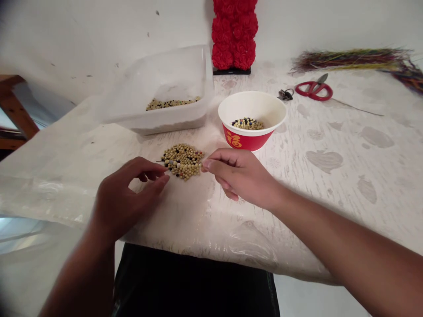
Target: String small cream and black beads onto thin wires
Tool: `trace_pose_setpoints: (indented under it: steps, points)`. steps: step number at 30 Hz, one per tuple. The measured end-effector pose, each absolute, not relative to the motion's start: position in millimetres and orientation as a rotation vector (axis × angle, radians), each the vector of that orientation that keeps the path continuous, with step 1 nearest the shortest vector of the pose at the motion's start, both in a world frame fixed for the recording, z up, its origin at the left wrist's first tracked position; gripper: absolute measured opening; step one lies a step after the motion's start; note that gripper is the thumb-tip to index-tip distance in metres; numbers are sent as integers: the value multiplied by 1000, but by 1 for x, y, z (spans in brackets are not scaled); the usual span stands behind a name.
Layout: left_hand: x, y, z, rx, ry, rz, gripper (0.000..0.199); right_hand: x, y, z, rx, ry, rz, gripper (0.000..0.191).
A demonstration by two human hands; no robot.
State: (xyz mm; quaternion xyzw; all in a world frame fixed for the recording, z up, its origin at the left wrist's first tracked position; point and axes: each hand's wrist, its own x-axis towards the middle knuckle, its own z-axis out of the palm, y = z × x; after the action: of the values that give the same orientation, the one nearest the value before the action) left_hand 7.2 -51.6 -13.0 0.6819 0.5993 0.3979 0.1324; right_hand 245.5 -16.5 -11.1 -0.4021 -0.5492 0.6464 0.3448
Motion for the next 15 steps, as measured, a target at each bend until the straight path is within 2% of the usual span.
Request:
trace_pose_setpoints:
  steps: [5, 15]
  points:
    - [0, -42, -19, 2222, 1714, 880, 9, 246, -17, -12, -1023, -1454, 1689, 18]
    - [11, -37, -23, 2278, 1718, 939, 6, 246, -18, -12, -1028, -1517, 1650, 19]
